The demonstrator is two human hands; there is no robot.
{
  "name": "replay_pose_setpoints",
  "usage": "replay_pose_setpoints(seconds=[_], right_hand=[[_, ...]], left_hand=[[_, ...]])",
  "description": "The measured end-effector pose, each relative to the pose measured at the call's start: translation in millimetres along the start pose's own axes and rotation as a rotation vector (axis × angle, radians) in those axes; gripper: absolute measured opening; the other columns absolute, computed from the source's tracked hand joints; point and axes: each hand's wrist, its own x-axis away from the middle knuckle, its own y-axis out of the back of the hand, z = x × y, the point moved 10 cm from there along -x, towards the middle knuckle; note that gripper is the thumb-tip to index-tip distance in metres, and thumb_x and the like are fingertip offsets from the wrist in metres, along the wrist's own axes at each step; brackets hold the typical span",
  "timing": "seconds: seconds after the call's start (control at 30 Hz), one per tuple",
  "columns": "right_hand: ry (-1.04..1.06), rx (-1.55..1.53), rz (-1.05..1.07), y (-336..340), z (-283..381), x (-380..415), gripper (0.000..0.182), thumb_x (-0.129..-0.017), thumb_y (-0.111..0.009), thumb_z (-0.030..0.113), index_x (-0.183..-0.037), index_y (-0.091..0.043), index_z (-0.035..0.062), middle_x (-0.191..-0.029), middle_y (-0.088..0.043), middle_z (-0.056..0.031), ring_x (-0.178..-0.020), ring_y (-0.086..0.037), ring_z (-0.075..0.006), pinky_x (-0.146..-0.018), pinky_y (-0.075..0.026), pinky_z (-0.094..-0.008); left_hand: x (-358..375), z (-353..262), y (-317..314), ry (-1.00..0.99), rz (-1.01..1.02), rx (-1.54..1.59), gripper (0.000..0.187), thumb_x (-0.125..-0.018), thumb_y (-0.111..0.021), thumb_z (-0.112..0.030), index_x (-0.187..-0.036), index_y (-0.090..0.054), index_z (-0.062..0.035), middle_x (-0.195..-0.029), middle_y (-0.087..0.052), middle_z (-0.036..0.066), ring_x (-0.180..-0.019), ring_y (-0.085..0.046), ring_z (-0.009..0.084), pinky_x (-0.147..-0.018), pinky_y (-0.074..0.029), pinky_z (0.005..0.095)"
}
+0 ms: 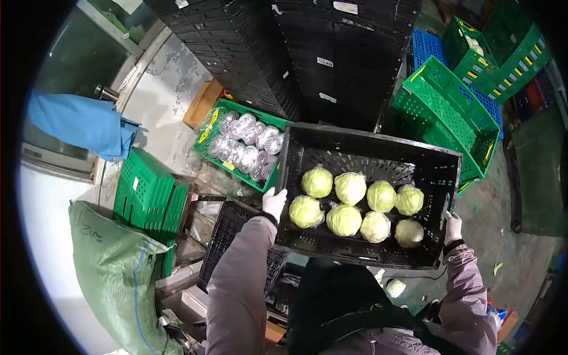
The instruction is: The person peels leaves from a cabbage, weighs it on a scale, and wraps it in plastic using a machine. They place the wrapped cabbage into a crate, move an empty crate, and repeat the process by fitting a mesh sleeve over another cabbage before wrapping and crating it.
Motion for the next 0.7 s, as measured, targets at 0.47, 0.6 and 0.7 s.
replay_pose_setpoints(seconds=[0.47,0.6,0.7], right_hand=[[-0.033,0.104,-0.157,-23.4,-33.0,-54.6,0.018,-0.091,-0.058,0.016,-0.076,-0.058,0.0057,-0.061,-0.053,-0.0003,-0.045,-0.046,-0.0111,-0.039,-0.035,-0.0271],[0.029,0.326,-0.101,-13.5,-32.6,-59.9,0.014,-0.091,-0.060,0.015,-0.088,-0.062,0.0020,-0.070,-0.059,0.0001,-0.058,-0.051,-0.0100,-0.053,-0.043,-0.0264],[-0.010,0.387,0.040,12.8,-85.7,-69.5,0.018,-0.087,-0.065,0.014,-0.099,-0.063,0.0018,-0.086,-0.064,-0.0037,-0.072,-0.058,-0.0137,-0.063,-0.048,-0.0305]], left_hand=[[-177.2,-5.4,-69.1,-0.008,0.114,-0.507,0.017,-0.084,-0.066,-0.013,-0.095,-0.060,-0.0015,-0.070,-0.056,0.000,-0.064,-0.052,0.0122,-0.060,-0.043,0.0273],[-119.6,-52.7,-56.3,-0.336,0.119,-0.922,0.065,-0.078,-0.072,-0.030,-0.132,-0.048,-0.0026,-0.119,-0.057,0.025,-0.112,-0.055,0.0346,-0.099,-0.042,0.0395],[-82.9,-36.4,-14.3,-0.064,0.193,-1.189,0.073,-0.079,-0.067,-0.044,-0.132,-0.046,0.0022,-0.128,-0.053,0.026,-0.117,-0.054,0.0341,-0.099,-0.042,0.0385]])
